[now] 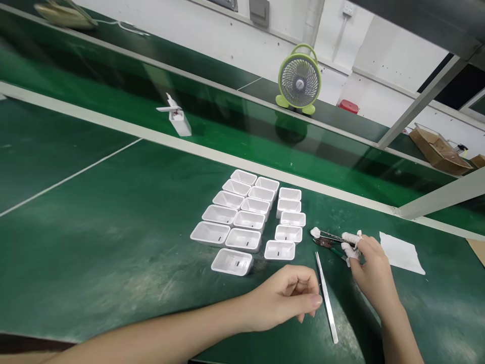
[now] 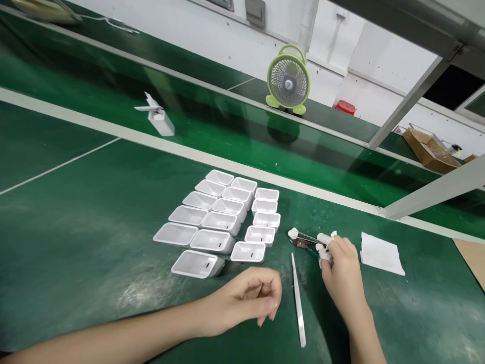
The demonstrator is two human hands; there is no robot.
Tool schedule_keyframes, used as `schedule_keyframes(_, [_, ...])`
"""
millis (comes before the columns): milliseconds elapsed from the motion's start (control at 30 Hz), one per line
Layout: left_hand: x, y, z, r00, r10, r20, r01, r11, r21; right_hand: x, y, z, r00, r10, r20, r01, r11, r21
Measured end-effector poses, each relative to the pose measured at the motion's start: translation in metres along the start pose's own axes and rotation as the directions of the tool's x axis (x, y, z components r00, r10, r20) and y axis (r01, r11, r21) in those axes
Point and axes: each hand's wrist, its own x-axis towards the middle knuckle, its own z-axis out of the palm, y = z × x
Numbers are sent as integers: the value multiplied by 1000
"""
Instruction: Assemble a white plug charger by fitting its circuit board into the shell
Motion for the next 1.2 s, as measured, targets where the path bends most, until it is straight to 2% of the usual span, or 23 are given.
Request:
schedule_keyframes(367, [0,4,1,1000,-20,-10,20,1000,-3,0,-3,9,998,-60,-14,59,996,-69])
schedule_keyframes(667, [-1,6,0,1000,-20,0,20,1000,-12,1,-5,4,998,-67,-4,67,995,-75])
schedule_keyframes(867, [1,3,-1,1000,-24,6,24,1000,-18,-1,1,1,995,-82,-61,79,995,-60])
schedule_keyframes(1200, [-1,2,-1,1000,-16,18,17,1000,-21,1,-8,9,991,-115,-73,106,988,-110])
